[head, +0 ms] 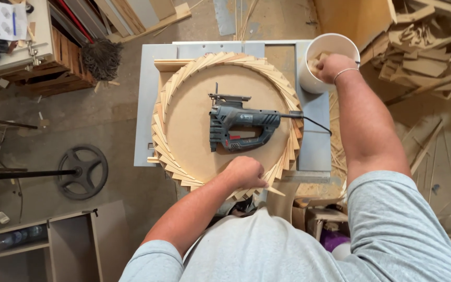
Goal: Assemble a circular wooden frame by placing slats and trimming them with a jigsaw
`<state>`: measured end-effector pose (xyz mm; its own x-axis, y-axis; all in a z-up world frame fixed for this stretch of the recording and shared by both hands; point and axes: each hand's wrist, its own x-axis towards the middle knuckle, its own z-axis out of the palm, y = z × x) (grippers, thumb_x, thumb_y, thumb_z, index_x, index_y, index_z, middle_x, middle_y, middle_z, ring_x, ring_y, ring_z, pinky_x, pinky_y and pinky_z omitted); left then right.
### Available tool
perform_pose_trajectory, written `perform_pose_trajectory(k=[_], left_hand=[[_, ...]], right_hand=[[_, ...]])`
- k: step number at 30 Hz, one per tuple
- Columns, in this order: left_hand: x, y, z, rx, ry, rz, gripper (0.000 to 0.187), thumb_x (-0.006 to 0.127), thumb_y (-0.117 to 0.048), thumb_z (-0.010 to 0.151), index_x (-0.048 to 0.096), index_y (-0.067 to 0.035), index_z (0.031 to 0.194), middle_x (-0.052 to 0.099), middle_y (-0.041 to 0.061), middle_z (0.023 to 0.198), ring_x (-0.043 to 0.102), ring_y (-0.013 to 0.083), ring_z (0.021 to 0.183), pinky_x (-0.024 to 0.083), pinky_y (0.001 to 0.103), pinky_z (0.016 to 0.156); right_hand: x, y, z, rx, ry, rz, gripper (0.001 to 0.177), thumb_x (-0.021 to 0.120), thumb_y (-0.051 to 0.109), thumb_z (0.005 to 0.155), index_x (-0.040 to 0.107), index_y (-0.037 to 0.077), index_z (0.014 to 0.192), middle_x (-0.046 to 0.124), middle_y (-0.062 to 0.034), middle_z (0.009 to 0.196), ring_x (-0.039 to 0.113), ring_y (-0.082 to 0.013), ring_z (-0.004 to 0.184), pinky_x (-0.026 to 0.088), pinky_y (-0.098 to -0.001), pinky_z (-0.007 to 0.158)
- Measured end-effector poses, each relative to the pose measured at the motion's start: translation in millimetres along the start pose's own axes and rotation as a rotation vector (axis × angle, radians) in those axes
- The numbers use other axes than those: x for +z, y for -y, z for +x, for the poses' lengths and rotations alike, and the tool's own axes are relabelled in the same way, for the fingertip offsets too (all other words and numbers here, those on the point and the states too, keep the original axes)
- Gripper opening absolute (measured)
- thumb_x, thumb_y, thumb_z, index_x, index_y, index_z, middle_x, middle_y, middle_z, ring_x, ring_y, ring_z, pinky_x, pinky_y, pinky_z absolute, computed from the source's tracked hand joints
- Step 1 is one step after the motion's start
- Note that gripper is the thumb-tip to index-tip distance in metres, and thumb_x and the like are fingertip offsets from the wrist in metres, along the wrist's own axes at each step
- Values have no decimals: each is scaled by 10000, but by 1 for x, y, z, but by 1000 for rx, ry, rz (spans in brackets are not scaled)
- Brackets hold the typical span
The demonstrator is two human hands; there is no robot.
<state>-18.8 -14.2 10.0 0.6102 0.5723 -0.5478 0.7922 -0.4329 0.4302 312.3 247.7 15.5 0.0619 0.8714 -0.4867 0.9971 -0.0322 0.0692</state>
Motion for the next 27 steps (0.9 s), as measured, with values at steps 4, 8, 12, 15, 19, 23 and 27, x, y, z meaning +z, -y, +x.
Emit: perform_pose_trajectory(k=[4, 8, 12, 15, 19, 23, 27], left_hand=[[-63, -29, -24, -28, 187, 50, 409, 678, -569, 925, 730, -165, 881, 715, 21, 813, 670, 228, 799, 541, 410, 680], [-54, -26, -22, 11, 136, 92, 464, 654, -596, 909, 720, -140, 859, 741, 64, 836, 695, 302, 821, 535, 459, 700], [-30, -15, -12, -12, 99, 52, 393, 681, -594, 874, 736, -205, 865, 714, 40, 795, 705, 249, 828, 581, 425, 736], [-10, -7, -7, 22, 29, 58, 394, 690, -620, 794, 784, -250, 894, 754, 74, 822, 760, 317, 903, 606, 468, 786], [-6, 1, 10, 68, 40, 90, 383, 695, -589, 800, 789, -235, 911, 761, 99, 846, 757, 341, 919, 603, 481, 797], [14, 15, 25, 116, 91, 147, 405, 672, -621, 808, 784, -242, 892, 752, 75, 797, 759, 320, 885, 597, 479, 780], [-9, 3, 12, 180, 12, 140, 394, 694, -611, 796, 747, -222, 825, 722, 118, 767, 746, 379, 848, 581, 492, 733]], right_hand=[[16, -19, -4, 47, -450, 22, 311, 523, 331, 994, 771, 276, 1173, 765, -143, 1030, 717, -433, 876, 575, -519, 655], [7, -10, -86, -63, -767, 188, 236, 591, 213, 1072, 751, 189, 900, 725, -68, 729, 694, -301, 608, 554, -441, 481], [39, -8, -151, -330, -1219, 154, 56, 743, 204, 968, 724, 207, 915, 708, -6, 885, 682, -223, 787, 542, -346, 684], [73, 0, -198, -262, -1224, 109, 57, 762, 282, 959, 715, 282, 926, 633, 44, 854, 665, -180, 801, 549, -314, 710], [105, 27, -272, -192, -1148, 245, 93, 807, 246, 934, 721, 276, 953, 622, 39, 864, 666, -172, 837, 550, -302, 720], [149, 82, -355, -187, -947, 648, 88, 790, 125, 948, 732, 190, 962, 645, -12, 841, 679, -215, 844, 548, -359, 728], [162, 147, -419, 78, -417, 1216, 152, 685, 169, 978, 769, 106, 1087, 747, -157, 937, 675, -280, 916, 522, -461, 807]])
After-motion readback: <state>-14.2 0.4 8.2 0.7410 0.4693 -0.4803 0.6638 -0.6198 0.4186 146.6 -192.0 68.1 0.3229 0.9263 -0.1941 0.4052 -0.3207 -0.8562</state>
